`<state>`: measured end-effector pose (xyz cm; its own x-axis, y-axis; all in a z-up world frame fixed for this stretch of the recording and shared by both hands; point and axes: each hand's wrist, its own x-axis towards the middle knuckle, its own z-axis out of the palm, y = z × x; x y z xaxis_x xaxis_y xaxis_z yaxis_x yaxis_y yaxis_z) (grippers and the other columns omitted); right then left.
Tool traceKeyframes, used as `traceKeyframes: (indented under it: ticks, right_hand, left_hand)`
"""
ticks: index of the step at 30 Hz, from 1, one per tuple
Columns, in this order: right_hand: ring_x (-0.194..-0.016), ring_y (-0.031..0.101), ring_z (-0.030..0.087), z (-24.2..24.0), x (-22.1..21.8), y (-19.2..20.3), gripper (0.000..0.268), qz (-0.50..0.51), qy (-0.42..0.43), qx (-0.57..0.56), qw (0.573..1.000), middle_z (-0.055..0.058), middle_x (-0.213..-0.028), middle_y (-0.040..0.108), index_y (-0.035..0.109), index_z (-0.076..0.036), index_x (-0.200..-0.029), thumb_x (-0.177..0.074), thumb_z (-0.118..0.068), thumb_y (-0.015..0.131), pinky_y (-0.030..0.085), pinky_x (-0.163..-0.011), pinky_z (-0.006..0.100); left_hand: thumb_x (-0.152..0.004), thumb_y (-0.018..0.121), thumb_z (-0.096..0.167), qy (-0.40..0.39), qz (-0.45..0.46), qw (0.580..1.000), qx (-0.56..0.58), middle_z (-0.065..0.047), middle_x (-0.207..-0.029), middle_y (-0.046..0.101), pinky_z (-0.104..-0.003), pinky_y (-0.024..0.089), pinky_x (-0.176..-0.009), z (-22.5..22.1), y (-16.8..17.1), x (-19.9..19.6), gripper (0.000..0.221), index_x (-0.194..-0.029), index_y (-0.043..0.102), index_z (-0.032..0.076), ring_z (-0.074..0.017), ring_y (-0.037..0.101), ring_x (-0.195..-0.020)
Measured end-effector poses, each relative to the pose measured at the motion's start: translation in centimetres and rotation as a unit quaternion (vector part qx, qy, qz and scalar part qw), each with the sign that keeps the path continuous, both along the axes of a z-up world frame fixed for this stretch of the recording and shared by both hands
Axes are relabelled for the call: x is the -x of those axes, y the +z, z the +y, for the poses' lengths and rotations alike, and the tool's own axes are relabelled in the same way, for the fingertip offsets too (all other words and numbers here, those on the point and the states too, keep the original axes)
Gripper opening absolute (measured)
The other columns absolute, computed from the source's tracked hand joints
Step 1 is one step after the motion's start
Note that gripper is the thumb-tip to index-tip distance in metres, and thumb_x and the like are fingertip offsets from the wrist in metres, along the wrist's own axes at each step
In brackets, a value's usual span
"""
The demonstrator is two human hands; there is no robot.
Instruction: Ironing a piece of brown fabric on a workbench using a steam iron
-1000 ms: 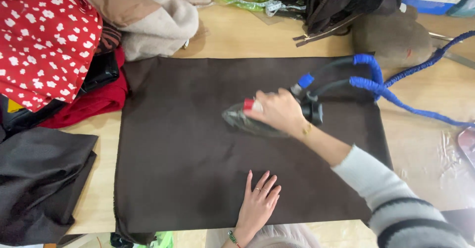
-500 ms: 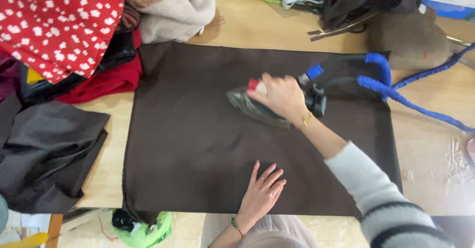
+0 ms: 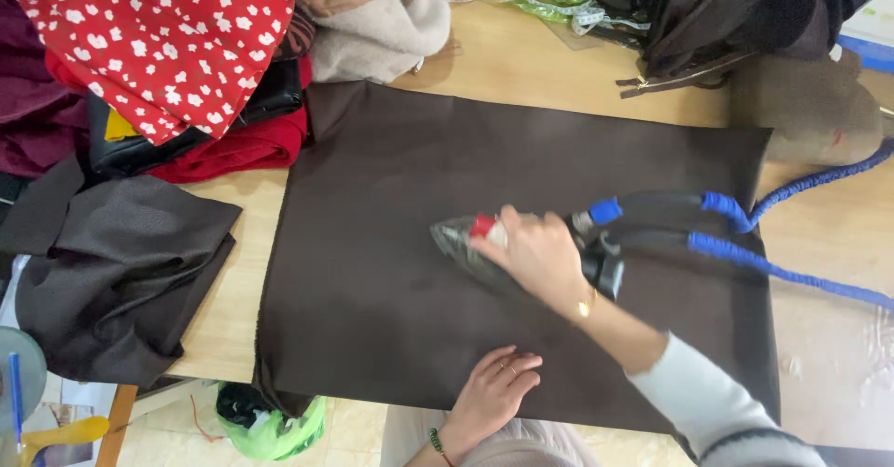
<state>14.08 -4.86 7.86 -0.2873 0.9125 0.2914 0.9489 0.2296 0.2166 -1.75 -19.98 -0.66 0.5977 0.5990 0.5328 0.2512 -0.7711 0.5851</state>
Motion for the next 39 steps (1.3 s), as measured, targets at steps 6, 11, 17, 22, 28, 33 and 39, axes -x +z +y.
traceKeyframes:
  ticks: [6, 11, 17, 22, 28, 33, 39]
  right_hand:
    - [-0.05, 0.065, 0.023, 11.0, -2.1, -2.1, 0.059, -0.022, -0.007, -0.069, 0.997, -0.002, -0.055, 0.057, 0.054, -0.018, -0.082, -0.1, -0.074, 0.056, 0.045, -0.049, 0.036]
    - [-0.055, 0.068, 0.033, 17.3, -3.3, -3.1, 0.07, 0.053, -0.087, 0.027, 0.994, 0.007, -0.062, 0.068, 0.066, -0.011, -0.096, -0.1, -0.079, 0.046, 0.049, -0.048, 0.042]
    - [-0.056, 0.065, 0.035, 16.0, -3.6, -1.9, 0.067, 0.074, -0.08, 0.051, 0.993, 0.008, -0.062, 0.067, 0.062, -0.01, -0.097, -0.1, -0.076, 0.048, 0.047, -0.052, 0.044]
    - [-0.055, 0.067, 0.031, 10.0, -3.3, -1.1, 0.061, 0.013, -0.02, 0.011, 1.0, 0.005, -0.06, 0.065, 0.057, -0.015, -0.087, -0.101, -0.074, 0.051, 0.047, -0.054, 0.041]
    - [-0.067, 0.067, 0.025, 4.2, -3.7, -0.2, 0.054, 0.07, 0.045, 0.038, 0.996, 0.002, -0.077, 0.07, 0.06, -0.014, -0.097, -0.099, -0.068, 0.053, 0.045, -0.069, 0.038]
    - [-0.081, 0.063, 0.023, 0.1, -3.2, 3.1, 0.066, 0.012, 0.113, 0.025, 0.993, 0.004, -0.101, 0.067, 0.057, -0.026, -0.144, -0.095, -0.07, 0.053, 0.045, -0.071, 0.038]
    - [-0.075, 0.048, 0.027, -8.3, -0.7, 2.9, 0.026, 0.112, 0.204, 0.079, 0.969, 0.006, -0.089, 0.053, 0.063, -0.018, -0.091, -0.101, -0.042, 0.061, 0.04, -0.067, 0.043]
  left_hand:
    - [-0.096, 0.068, -0.008, -0.038, -0.013, 0.999, 0.0, -0.006, -0.123, 0.072, -0.043, 0.055, -0.105, -1.0, -1.6, -0.1, 0.016, -0.098, 0.065, 0.007, -0.0298, 0.071, -0.099]
    - [-0.094, 0.066, -0.013, -0.059, -0.009, 0.998, 0.014, -0.014, -0.126, 0.07, -0.044, 0.051, -0.112, -0.2, -0.1, 0.6, 0.02, -0.109, 0.064, 0.001, -0.025, 0.074, -0.096]
    - [-0.094, 0.057, -0.011, -0.027, 0.01, 1.0, 0.01, -0.011, -0.138, 0.065, -0.043, 0.048, -0.113, 0.5, 0.9, 1.4, 0.034, -0.124, 0.062, 0.004, -0.0213, 0.072, -0.09]
    - [-0.092, 0.063, -0.008, -0.028, 0.032, 0.999, 0.006, -0.011, -0.14, 0.063, -0.043, 0.047, -0.111, 1.3, 1.9, 1.2, 0.035, -0.124, 0.064, 0.006, -0.0216, 0.071, -0.093]
    - [-0.095, 0.064, 0.0, -0.015, 0.051, 0.999, 0.003, -0.008, -0.149, 0.058, -0.044, 0.048, -0.105, 2.9, 4.1, 1.2, 0.025, -0.118, 0.066, 0.008, -0.0212, 0.07, -0.082]
    - [-0.097, 0.066, 0.007, -0.033, 0.067, 0.997, -0.006, -0.008, -0.158, 0.049, -0.045, 0.048, -0.103, 2.7, 4.3, 0.8, 0.021, -0.118, 0.066, 0.008, -0.0214, 0.07, -0.093]
    - [-0.097, 0.062, 0.012, -0.05, 0.136, 0.989, -0.041, -0.005, -0.113, 0.064, -0.04, 0.044, -0.098, 2.7, 3.5, 0.7, 0.026, -0.123, 0.065, 0.011, -0.0238, 0.061, -0.1]
